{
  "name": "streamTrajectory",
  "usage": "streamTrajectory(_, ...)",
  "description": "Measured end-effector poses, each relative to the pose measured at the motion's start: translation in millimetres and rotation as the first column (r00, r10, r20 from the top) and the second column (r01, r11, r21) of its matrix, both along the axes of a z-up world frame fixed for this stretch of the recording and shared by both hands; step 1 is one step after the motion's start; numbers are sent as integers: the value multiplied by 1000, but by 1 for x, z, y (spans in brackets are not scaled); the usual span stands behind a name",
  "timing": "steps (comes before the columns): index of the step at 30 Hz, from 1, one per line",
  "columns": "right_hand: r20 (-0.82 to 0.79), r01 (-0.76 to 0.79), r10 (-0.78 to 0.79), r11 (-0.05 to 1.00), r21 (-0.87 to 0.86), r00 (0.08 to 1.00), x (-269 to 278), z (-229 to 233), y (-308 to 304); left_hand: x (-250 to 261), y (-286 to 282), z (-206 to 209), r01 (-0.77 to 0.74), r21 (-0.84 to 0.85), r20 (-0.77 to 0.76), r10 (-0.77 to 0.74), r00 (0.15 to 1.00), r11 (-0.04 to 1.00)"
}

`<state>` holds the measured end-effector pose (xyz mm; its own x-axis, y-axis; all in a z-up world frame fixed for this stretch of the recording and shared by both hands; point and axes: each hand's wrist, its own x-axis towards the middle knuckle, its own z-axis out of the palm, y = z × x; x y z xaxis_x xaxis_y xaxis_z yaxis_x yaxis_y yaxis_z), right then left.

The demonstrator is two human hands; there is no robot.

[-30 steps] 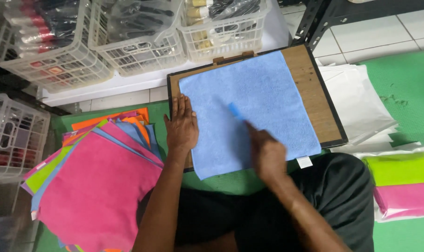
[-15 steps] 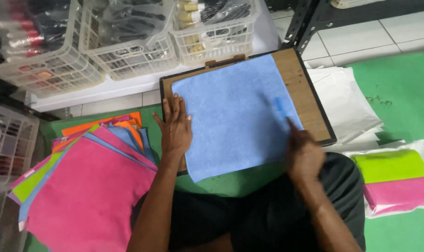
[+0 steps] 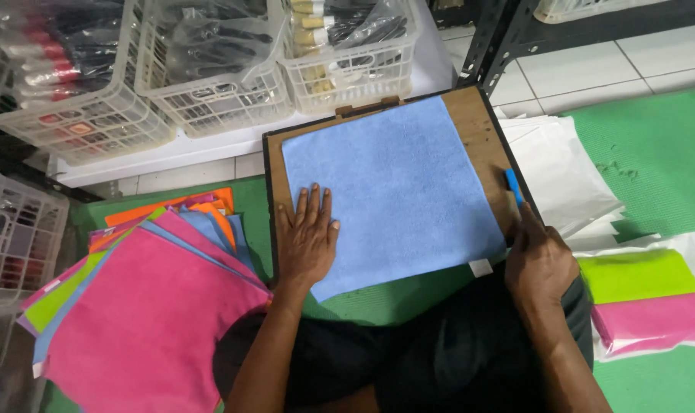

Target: The person is cleaning microfiber cloths with a brush and folding them neatly on a wooden board.

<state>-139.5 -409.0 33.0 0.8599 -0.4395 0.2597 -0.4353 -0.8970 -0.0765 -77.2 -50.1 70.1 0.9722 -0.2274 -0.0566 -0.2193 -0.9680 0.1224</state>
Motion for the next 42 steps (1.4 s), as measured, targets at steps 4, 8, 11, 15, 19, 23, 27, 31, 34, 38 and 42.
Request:
streamTrajectory(4,230,-251,248,968,-17,941,-12,16,71,1,-3,-1,-12,29,6,12,1000,999)
streamTrajectory(8,160,-484,457,834,266,875,-20,10,140,-3,0,-3,-10,-27,4,10,1000,1000)
streamTrajectory(11,-23,-287,292,949,132,956,-21,13,96,-1,1,-5,-11,-11,22,12,1000,1000)
streamTrajectory(15,36,-132,133,991,-26,990,-22,-9,-4,-1,2,-11,-20,-20,41,21,999,1000)
streamTrajectory(19,304,-178,174,984,-13,937,-29,7,10,1,-2,-12,1,-17,149,2,989,1000)
streamTrajectory(23,182,-361,329,914,186,927,-36,16,87,-1,-3,-4,-47,-25,-7,47,999,999)
streamTrajectory(27,155,-367,346,920,137,925,-46,5,64,-2,1,-7,-30,-32,3,31,1000,999)
streamTrajectory(31,142,-144,150,988,-50,978,-39,1,-14,1,-2,-2,-50,-75,23,52,998,996)
streamTrajectory(34,201,-78,47,986,146,978,-16,8,-28,19,5,-17,-51,-105,155,67,986,993)
streamTrajectory(38,118,-145,110,923,355,987,72,4,-16,87,18,-45,-113,-238,422,208,883,965)
streamTrajectory(42,121,-194,156,873,447,980,149,6,6,138,29,-46,-183,-233,461,274,844,955)
